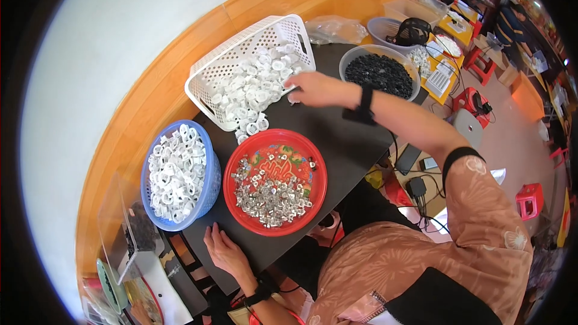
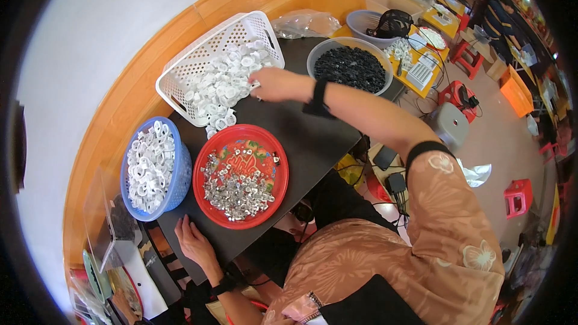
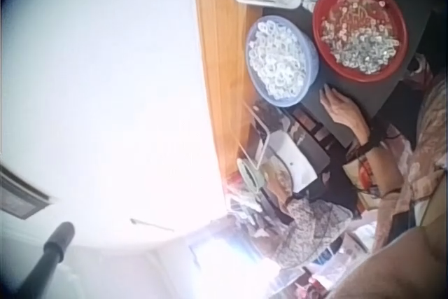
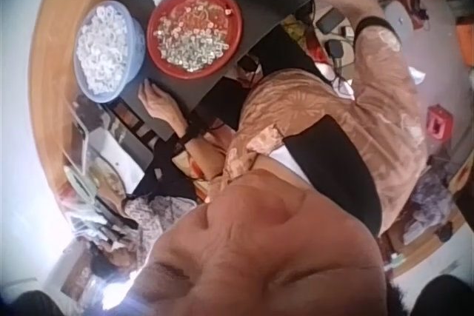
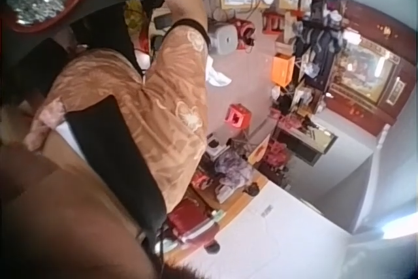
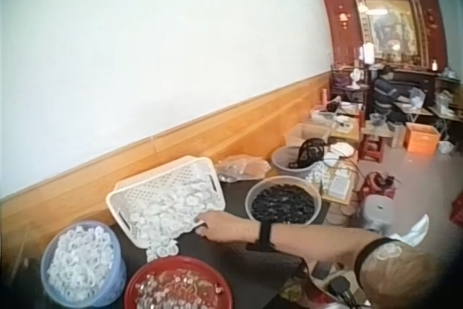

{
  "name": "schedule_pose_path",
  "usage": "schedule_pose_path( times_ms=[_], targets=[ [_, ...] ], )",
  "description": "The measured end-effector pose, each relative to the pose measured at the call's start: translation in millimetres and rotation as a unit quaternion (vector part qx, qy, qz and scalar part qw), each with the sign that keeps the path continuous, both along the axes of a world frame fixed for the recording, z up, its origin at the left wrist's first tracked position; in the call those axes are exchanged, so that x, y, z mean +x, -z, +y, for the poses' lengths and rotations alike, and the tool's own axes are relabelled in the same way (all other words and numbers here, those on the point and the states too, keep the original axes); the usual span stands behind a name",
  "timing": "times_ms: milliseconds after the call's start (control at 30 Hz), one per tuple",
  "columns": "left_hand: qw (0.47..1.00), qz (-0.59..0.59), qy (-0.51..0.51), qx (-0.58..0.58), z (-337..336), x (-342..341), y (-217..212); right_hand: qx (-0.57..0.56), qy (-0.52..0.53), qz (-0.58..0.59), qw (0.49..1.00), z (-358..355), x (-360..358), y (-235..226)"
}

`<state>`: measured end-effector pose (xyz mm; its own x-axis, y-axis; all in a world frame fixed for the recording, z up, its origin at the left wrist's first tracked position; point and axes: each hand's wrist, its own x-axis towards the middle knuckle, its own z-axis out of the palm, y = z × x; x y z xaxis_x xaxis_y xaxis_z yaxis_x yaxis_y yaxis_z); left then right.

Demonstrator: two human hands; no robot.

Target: Assembling small white plastic components by inserting small black or metal pieces into them.

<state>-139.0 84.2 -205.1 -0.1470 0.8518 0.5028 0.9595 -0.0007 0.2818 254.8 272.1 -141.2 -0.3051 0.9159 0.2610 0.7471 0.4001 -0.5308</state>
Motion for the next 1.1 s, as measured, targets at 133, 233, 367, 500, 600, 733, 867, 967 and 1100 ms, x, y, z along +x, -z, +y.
schedule_pose_path(
  times_ms=[133,233,367,500,600,733,867,967,1100],
  targets=[
    [1.000,-0.026,0.005,-0.002,0,0,-1,0.029,0.104,-0.066,0.992,88,0,10],
    [1.000,-0.030,0.002,-0.004,-1,-2,1,-0.003,0.176,-0.055,0.983,105,-9,15],
    [1.000,-0.030,0.006,-0.001,0,2,0,-0.075,0.133,-0.164,0.974,121,-5,32],
    [0.999,-0.043,-0.006,-0.008,-3,-2,1,-0.043,0.099,-0.104,0.989,97,-22,31],
    [0.999,-0.041,0.001,-0.002,-3,-1,-1,0.053,0.055,-0.066,0.995,80,-12,0],
    [0.999,-0.043,0.004,-0.002,1,4,-2,0.313,0.159,-0.053,0.935,63,6,-68],
    [0.999,-0.039,0.008,0.001,-2,-2,0,0.354,0.217,-0.151,0.897,83,32,-75],
    [0.999,-0.048,0.001,0.002,0,-2,1,0.138,0.162,-0.035,0.976,91,45,-68],
    [0.999,-0.043,-0.004,-0.001,-1,-1,0,0.162,0.175,-0.082,0.968,69,49,-72]
  ],
)
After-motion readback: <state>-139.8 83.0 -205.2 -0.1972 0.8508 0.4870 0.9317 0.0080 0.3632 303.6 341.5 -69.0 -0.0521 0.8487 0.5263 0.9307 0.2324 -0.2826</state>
